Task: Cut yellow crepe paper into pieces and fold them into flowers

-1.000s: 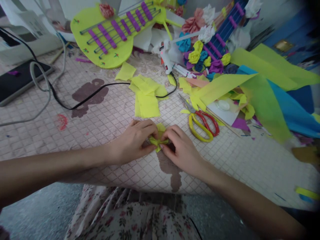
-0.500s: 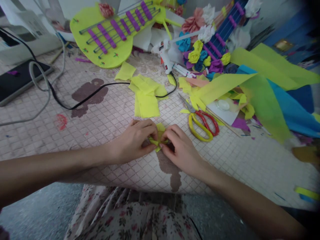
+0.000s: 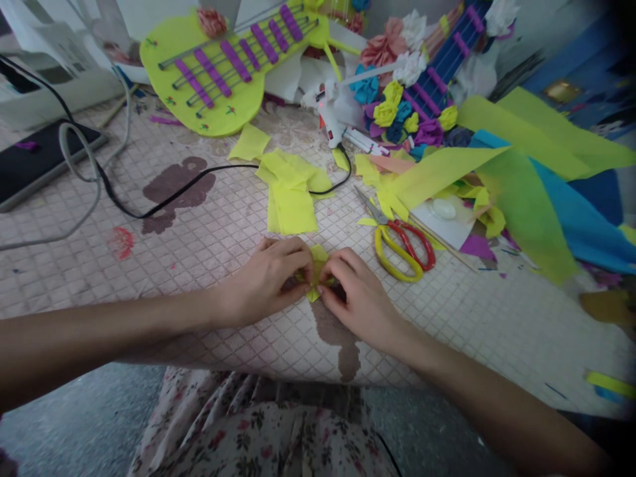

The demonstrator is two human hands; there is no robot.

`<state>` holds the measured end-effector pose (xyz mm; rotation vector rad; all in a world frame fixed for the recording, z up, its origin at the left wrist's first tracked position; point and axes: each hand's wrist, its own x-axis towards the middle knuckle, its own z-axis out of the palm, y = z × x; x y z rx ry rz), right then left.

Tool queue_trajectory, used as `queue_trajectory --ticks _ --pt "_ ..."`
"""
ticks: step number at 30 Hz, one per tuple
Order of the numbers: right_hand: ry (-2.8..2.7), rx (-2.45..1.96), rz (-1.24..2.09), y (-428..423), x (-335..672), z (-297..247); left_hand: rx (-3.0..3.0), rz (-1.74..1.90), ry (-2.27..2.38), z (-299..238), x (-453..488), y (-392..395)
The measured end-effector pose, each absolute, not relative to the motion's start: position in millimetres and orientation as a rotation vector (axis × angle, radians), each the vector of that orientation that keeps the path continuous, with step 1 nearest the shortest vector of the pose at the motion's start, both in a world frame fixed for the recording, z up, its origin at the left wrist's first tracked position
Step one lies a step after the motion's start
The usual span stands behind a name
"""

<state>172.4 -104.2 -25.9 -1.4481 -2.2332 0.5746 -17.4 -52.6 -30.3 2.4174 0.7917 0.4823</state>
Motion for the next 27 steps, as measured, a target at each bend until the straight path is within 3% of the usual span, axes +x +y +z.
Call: queue_trajectory --ticks 27 --pt "-2.265 -1.464 0.536 -105.2 172.6 -27.8 2.437 0.424 0.801 -28.2 -16.7 -52.1"
